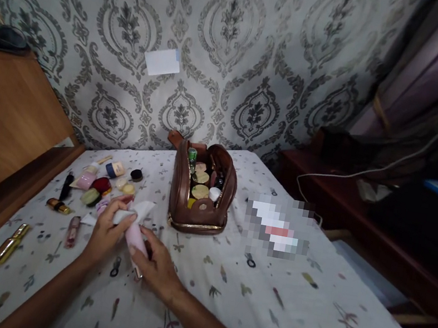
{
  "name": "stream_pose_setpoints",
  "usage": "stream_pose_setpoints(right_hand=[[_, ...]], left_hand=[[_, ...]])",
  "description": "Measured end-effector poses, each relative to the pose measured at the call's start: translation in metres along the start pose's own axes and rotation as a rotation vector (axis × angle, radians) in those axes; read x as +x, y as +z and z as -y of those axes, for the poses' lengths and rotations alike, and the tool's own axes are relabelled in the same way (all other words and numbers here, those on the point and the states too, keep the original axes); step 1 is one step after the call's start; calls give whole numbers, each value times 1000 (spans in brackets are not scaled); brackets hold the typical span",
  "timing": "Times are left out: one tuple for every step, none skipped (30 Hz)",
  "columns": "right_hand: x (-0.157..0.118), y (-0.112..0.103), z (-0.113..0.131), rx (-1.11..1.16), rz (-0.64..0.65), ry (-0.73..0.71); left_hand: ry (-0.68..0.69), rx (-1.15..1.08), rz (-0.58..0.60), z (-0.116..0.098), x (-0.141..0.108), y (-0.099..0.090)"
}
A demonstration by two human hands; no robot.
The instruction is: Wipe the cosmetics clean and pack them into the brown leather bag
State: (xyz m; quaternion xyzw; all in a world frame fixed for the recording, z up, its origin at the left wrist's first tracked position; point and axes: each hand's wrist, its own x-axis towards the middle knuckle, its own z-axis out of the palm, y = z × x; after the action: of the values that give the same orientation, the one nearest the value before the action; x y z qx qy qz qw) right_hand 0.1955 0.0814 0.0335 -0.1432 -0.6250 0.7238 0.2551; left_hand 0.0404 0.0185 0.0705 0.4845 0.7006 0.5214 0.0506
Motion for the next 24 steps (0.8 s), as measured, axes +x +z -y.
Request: stream_pose_setpoints(right_hand=[[0,0,1,-12,29,-23],[-1,0,2,-17,56,-35],[-1,0,3,-17,74,-42],[-1,1,5,-16,86,-48],[-2,1,6,-13,93,-50],[-2,2,6,-2,96,-40],[-2,2,6,20,96,-15],[-3,2,6,48,97,21],[-3,3,5,79,98,63],[-3,3,5,110,96,106],[-3,3,4,143,89,142],[-3,2,4,176,75,169],[-3,2,4,210,57,187],[-3,2,4,248,38,202],[-2,2,4,287,20,216],[-2,2,4,322,7,231],[-1,2,3,345,-2,243],[-1,3,4,356,-12,250],[-1,3,4,353,-24,249],[-1,3,5,337,-34,244],[-1,4,7,308,-38,233],[-2,4,8,274,-30,218],[-3,5,10,239,-15,194],[-4,5,12,208,5,169]], left_hand=[[-41,-6,-23,1,2,-2],[-73,-6,-61,3,4,-4],[-96,-6,-106,3,6,-6],[-110,-12,-151,4,8,-8],[-121,-30,-189,4,9,-9],[-136,-63,-211,4,10,-10],[-165,-115,-216,3,10,-10],[-210,-185,-206,1,10,-9],[-264,-273,-184,-1,8,-7],[-317,-371,-155,-3,7,-5],[-363,-470,-117,-5,5,-3],[-398,-561,-75,-8,2,-1],[-418,-635,-35,-10,0,1],[-419,-690,-1,-12,-3,2],[-411,-729,27,-14,-4,3],[-404,-756,53,-15,-6,3],[-401,-773,74,-15,-6,3],[-403,-782,89,-15,-6,3],[-408,-783,99,-14,-5,2],[-418,-782,103,-13,-4,2],[-431,-781,93,-12,-3,2],[-446,-784,66,-10,-1,2],[-463,-790,23,-9,0,3],[-480,-795,-30,-7,2,4]])
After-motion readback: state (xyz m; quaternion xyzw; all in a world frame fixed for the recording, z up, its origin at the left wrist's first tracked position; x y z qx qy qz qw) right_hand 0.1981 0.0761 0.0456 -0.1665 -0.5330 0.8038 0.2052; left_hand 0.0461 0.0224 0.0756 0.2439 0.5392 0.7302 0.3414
